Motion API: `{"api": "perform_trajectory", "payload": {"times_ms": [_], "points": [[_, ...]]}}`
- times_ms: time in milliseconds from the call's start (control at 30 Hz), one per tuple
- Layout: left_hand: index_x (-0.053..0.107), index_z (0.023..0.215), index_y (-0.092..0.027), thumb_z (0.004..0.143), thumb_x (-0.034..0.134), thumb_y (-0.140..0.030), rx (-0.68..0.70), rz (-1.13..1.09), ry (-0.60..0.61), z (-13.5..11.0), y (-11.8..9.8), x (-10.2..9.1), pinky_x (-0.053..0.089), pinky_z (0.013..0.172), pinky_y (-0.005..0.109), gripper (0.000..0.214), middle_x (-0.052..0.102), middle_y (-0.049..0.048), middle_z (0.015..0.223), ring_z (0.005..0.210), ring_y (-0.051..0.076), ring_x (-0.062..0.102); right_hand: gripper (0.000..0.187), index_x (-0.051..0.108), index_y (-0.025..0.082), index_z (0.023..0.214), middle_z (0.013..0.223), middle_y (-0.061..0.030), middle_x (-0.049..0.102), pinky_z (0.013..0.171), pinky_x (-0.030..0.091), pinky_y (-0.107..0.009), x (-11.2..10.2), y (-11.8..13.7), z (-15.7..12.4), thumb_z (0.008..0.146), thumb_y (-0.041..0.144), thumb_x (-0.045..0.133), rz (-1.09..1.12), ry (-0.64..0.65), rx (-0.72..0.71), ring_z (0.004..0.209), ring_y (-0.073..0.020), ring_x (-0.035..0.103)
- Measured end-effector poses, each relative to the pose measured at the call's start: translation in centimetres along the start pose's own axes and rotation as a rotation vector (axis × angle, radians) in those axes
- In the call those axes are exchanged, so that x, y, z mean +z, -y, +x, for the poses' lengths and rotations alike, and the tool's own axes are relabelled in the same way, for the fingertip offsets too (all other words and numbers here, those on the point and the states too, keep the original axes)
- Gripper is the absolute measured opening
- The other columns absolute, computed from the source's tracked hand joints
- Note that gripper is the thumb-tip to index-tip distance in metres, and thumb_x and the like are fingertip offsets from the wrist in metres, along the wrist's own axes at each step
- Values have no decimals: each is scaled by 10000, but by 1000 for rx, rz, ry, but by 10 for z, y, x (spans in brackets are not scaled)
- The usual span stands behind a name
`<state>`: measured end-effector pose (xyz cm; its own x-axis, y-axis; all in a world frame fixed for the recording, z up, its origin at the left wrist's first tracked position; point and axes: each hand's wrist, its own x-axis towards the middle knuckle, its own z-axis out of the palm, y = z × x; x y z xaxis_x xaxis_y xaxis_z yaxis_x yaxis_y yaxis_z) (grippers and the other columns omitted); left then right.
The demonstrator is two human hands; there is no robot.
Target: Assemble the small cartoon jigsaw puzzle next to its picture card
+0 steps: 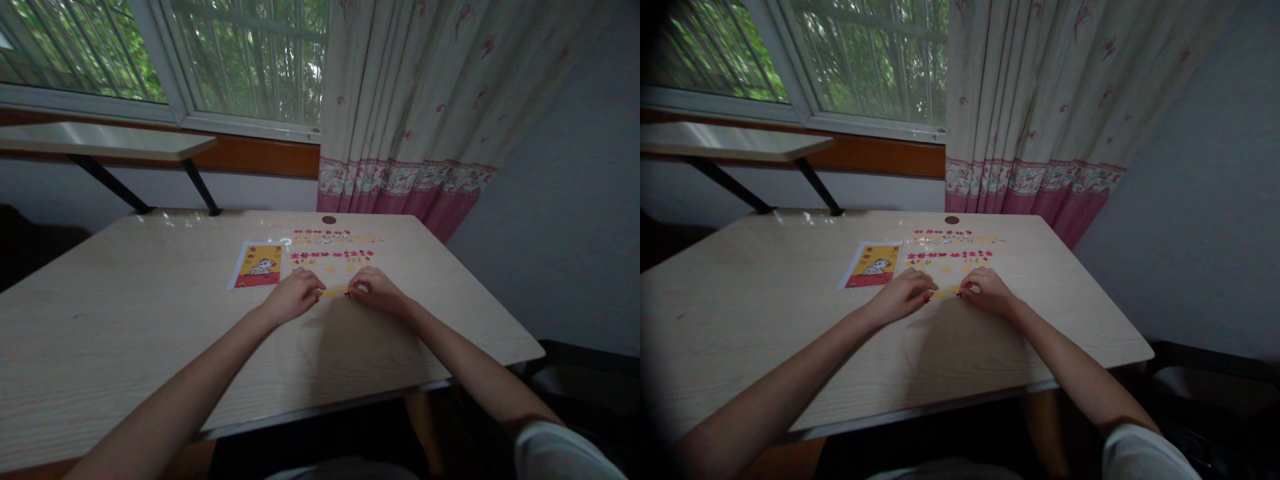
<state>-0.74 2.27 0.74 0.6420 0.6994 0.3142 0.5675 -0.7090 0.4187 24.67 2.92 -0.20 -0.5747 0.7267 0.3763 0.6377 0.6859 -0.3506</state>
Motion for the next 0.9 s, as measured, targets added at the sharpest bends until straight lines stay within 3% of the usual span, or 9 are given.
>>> {"api": "perform_trajectory", "payload": {"times_ms": [267,900], "points": [[657,969,-163,888,474,-185,75,174,82,1,-9,5,420,835,351,202,633,70,911,916,212,545,56,664,192,805,806,-29,683,782,414,-298,0,5,2,819,230,625,37,62,-24,802,-163,586],[638,1097,-176,895,464,-171,124,229,114,1,-14,10,446,798,338,266,606,80,964,918,209,519,123,684,203,871,895,-53,676,812,404,-317,-2,-6,1,833,298,615,-50,108,-9,876,-178,579]]}}
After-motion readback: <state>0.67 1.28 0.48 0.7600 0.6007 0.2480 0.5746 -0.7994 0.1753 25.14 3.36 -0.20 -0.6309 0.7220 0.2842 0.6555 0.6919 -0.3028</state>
